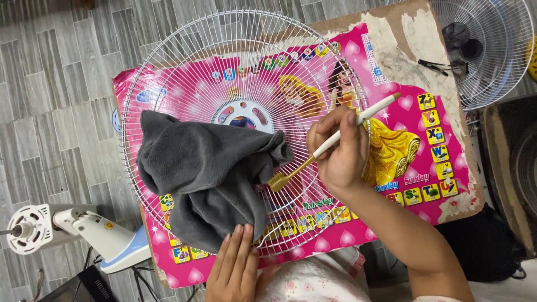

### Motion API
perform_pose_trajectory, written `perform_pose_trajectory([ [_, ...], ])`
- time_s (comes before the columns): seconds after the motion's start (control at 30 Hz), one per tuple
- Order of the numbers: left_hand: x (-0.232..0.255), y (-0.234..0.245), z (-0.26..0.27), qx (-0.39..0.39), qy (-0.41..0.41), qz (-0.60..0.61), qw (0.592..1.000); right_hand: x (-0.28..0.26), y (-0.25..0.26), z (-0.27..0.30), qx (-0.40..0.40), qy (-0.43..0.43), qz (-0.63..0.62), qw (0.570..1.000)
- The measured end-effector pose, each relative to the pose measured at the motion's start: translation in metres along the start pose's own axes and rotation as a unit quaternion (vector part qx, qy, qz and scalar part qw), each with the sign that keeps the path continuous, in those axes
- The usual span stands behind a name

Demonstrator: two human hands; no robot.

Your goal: Cleaning a fan grill using a brush and a cloth

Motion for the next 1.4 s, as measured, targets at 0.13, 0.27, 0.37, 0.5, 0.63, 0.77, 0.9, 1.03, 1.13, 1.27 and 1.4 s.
perform_pose_trajectory([
  [0.13,0.001,0.001,-0.015,-0.023,-0.013,0.002,1.0,0.0,-0.001,0.0,-0.008,-0.002,0.011,1.0],
  [0.27,-0.004,0.003,-0.037,0.008,0.008,0.017,1.0,0.0,-0.002,-0.001,-0.011,-0.003,0.0,1.0],
  [0.37,-0.01,0.002,-0.052,0.024,0.037,0.031,0.999,-0.001,-0.002,-0.001,-0.012,0.008,0.008,1.0],
  [0.5,-0.01,-0.001,-0.046,0.026,0.029,0.017,0.999,0.0,-0.001,-0.001,-0.012,0.012,0.001,1.0],
  [0.63,-0.004,0.0,-0.026,0.02,0.012,0.027,0.999,0.0,-0.002,-0.001,-0.01,0.007,-0.002,1.0],
  [0.77,-0.002,-0.007,0.009,-0.014,0.036,0.02,0.999,0.0,-0.002,-0.001,-0.013,0.009,-0.002,1.0],
  [0.9,-0.005,-0.006,0.004,-0.016,0.017,0.013,1.0,0.001,-0.003,-0.002,-0.011,0.013,0.003,1.0],
  [1.03,-0.007,-0.004,-0.016,-0.032,0.022,0.039,0.998,0.003,0.001,-0.002,-0.007,0.013,-0.003,1.0],
  [1.13,-0.015,0.003,-0.042,-0.003,0.056,0.059,0.997,0.002,0.0,-0.002,-0.011,0.018,0.005,1.0],
  [1.27,-0.022,0.012,-0.07,0.023,0.076,0.085,0.993,0.0,-0.001,-0.003,-0.024,0.034,0.01,0.999],
  [1.4,-0.021,0.012,-0.069,0.026,0.077,0.089,0.993,0.0,-0.001,-0.003,-0.019,0.031,0.011,0.999],
])
Point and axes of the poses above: each hand's wrist, its own z-axis away from the middle knuckle, its own y-axis out of the back of the hand, x = y × z, the point moved 6 cm from there along -z, towards the middle knuckle, and after that the axes turned 15 degrees about z, right-handed, at the moved point
